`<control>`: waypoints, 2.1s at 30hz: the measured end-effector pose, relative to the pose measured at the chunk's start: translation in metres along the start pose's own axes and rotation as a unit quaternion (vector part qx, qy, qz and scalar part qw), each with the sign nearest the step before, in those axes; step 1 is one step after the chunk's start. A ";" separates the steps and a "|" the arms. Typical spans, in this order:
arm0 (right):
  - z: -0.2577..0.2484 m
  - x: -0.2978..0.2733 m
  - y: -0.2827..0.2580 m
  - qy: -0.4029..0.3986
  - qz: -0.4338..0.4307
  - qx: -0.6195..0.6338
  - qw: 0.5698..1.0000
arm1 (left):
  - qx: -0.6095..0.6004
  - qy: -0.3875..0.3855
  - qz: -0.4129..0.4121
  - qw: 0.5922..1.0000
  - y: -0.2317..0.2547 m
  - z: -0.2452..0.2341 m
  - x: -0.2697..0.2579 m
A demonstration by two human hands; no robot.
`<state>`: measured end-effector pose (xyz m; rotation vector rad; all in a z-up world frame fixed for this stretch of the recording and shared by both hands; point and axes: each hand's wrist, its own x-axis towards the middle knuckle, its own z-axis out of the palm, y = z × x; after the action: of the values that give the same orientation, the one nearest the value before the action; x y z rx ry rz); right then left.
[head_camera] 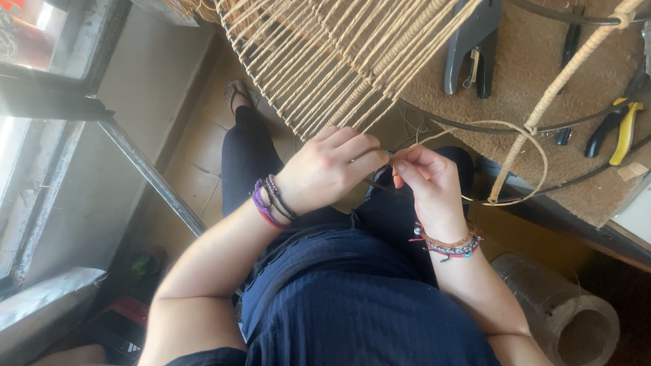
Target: Weaving and securing wicker or wooden strips to a frame to create a lamp shade using a stapler and pliers.
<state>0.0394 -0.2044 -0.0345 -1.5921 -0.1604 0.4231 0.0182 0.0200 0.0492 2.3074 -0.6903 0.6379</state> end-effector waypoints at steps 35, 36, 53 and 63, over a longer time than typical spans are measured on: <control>-0.278 0.037 0.036 0.252 -0.027 -0.757 0.602 | -0.156 -0.052 -0.309 0.937 0.012 0.046 -0.038; -0.281 0.039 0.034 0.249 -0.032 -0.755 0.605 | -0.151 -0.049 -0.312 0.937 0.014 0.046 -0.035; -0.117 -0.098 -0.110 0.073 -0.092 -0.735 0.668 | -0.314 0.027 -0.383 0.868 0.014 0.052 -0.045; -0.037 -0.031 -0.086 -0.012 -0.264 -0.720 0.642 | -0.288 0.031 -0.342 0.894 0.015 0.045 -0.045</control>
<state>0.0375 -0.2440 0.0561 -2.9427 -1.2022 -0.3230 -0.0124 -0.0070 -0.0017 1.7754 0.0125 0.1371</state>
